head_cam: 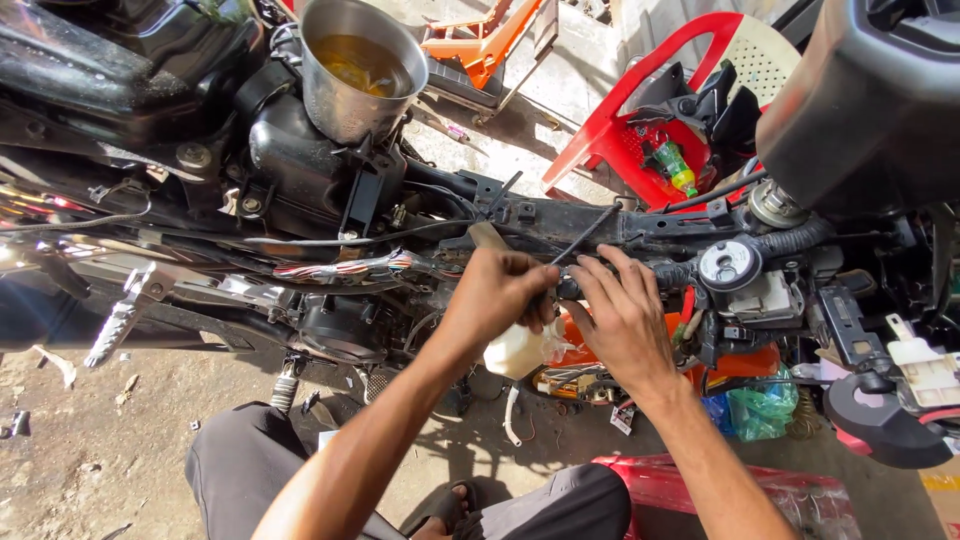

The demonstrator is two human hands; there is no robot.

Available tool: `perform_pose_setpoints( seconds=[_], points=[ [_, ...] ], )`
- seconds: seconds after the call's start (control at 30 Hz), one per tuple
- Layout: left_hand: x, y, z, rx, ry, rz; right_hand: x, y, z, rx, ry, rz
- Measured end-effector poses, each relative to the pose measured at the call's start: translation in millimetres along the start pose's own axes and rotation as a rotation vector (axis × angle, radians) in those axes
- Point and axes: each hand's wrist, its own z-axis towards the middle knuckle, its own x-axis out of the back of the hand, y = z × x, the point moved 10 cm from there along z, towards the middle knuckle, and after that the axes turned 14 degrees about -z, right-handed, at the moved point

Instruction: Repairing and insulating the electrical wiring harness of a motorcycle using electrical tape.

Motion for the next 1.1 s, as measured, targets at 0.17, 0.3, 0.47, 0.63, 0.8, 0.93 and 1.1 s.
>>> perform_pose_setpoints(
  seconds=[0.17,0.3,0.47,0.63,0.8,0.93,1.1],
  points=[
    [-4,-17,46,0.148,0.034,0.102,-8,3,-2,0.001,0.016,-0.025],
    [-3,-37,78,0.241,0.092,0.153,2,0,-1,0.043,0.084,0.004],
    [-11,-52,101,0.325,0.083,0.278,8,-8,1,0.091,0.103,0.005],
    [-1,-77,117,0.333,0.17,0.176,9,-9,-2,0.086,0.151,-0.011],
    [2,-71,121,0.335,0.118,0.28,4,-10,-3,0.09,0.141,-0.038],
    [1,-64,115,0.407,0.135,0.317,-3,-11,-4,0.108,0.061,-0.063],
    [-14,-24,106,0.396,0.088,0.36,-10,-11,-1,0.128,-0.037,-0.092]
  ],
)
